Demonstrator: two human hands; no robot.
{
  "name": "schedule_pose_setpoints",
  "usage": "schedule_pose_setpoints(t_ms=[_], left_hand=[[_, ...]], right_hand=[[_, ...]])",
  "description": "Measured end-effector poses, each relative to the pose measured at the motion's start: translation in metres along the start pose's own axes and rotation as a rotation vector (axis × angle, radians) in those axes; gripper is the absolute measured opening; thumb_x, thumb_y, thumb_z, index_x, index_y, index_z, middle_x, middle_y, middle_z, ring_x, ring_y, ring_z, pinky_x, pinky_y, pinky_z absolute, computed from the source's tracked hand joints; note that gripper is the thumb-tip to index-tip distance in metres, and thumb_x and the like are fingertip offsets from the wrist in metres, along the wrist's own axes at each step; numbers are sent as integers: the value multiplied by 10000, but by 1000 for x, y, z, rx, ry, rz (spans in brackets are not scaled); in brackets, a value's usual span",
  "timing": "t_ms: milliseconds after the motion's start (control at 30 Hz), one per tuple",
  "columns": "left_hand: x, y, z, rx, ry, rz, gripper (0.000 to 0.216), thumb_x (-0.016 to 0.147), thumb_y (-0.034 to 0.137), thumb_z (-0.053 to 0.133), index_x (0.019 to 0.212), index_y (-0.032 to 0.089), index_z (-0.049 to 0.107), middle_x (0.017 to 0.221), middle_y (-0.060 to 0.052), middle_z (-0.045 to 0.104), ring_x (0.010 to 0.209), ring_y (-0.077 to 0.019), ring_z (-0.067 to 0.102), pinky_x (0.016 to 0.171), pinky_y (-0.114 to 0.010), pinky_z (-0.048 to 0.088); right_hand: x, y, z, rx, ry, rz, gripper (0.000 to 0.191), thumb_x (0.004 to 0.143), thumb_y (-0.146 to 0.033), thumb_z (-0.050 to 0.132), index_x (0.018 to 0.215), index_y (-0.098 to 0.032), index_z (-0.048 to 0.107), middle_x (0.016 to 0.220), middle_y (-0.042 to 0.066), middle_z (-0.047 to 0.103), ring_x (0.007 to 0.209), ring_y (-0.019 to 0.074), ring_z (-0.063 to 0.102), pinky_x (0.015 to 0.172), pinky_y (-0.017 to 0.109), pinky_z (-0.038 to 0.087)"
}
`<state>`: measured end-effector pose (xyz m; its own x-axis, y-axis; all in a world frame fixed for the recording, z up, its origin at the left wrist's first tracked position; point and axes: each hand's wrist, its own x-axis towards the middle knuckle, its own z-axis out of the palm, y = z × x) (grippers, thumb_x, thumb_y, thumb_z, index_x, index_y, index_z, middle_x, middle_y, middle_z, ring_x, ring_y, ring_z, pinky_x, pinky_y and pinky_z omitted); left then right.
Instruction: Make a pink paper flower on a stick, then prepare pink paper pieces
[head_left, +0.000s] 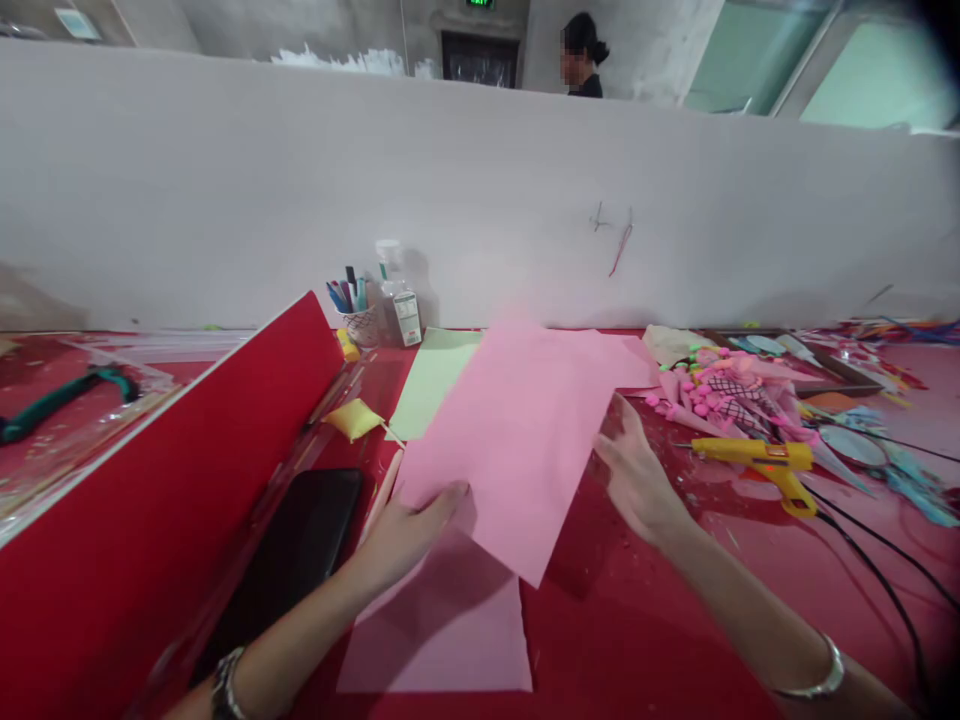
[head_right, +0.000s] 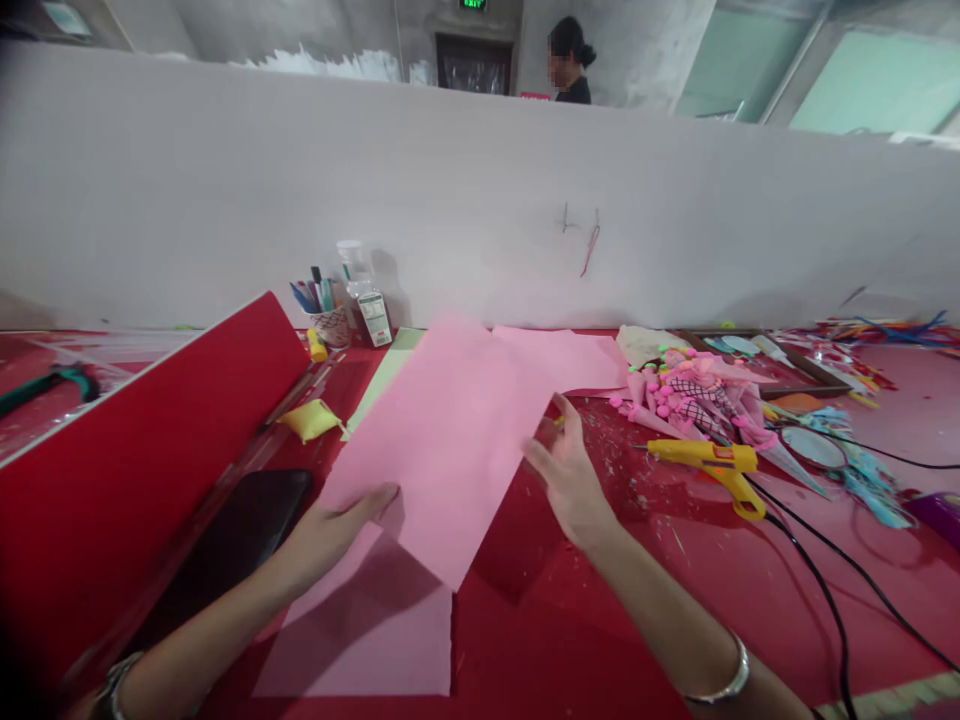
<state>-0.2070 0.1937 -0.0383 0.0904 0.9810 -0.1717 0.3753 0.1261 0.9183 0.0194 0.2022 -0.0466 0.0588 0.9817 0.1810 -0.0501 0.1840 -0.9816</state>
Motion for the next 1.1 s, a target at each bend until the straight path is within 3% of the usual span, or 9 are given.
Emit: schedule_pose_setpoints(t_ms=[133,233,433,600,733,833,933,1000,1100], left_hand=[[9,-10,-1,-140,-99,-13,323,720,417,519,845,143,636,859,-64,663,957,-225,547,867,-357,411],[11,-18,-1,-142,-49,-101,360,722,456,505,846,138,623,933,-79,635,965,-221,535,874,-356,398],[13,-22,0,-400,-147,-156,410,790,430,399,1041,143,548,1107,-92,558,988,-217,527,785,-327,458],[10,-20,3,-396,-202,-40,447,829,461,268,1038,178,543,1102,-55,568,993,-207,525,795,-324,454],[3,-19,5,-267,-132,-18,354,757,480,427,865,178,575,864,-37,630,825,-192,562,711,-299,465],[-2,-18,9,-111,-29,-111,300,692,468,524,615,180,494,550,29,510,552,-126,486,491,-219,399],[-6,-15,13,-49,66,-138,373,683,486,516,517,180,383,471,59,353,456,-86,359,422,-197,294],[-8,-13,15,-30,79,-132,379,674,490,520,511,179,379,482,58,344,466,-86,348,430,-202,287],[-10,-10,17,-22,12,-121,369,694,495,495,532,173,413,506,47,383,506,-97,386,471,-212,325]], right_hand=[[6,14,-4,-71,15,140,590,760,-399,498,1272,-202,283,1105,103,541,977,239,531,825,415,431],[-3,23,0,-435,68,-25,515,790,-336,467,1268,-198,330,1083,93,541,1040,242,480,894,431,378],[-25,24,15,-1107,-437,-487,617,730,-69,400,1280,-333,304,1167,69,415,1075,245,405,873,405,403],[-33,27,25,-1214,-501,-553,759,629,26,392,1280,-348,289,1235,72,300,1134,260,314,928,437,341],[-36,23,25,-1121,-584,-536,679,686,-54,474,1277,-336,292,1235,83,270,1165,274,265,955,453,287],[-36,17,23,-835,-721,-415,793,616,-384,643,1295,-283,246,1289,94,204,1208,303,201,971,455,258],[-33,17,22,-369,-576,-194,1005,533,-611,608,1321,-236,109,1331,115,166,1229,285,195,987,432,241],[-30,19,23,-92,-452,-14,931,603,-608,559,1319,-231,100,1308,122,262,1197,248,284,975,407,271],[-30,23,26,112,-472,318,686,670,-477,588,1245,-207,330,1151,112,495,1031,224,478,861,378,394]])
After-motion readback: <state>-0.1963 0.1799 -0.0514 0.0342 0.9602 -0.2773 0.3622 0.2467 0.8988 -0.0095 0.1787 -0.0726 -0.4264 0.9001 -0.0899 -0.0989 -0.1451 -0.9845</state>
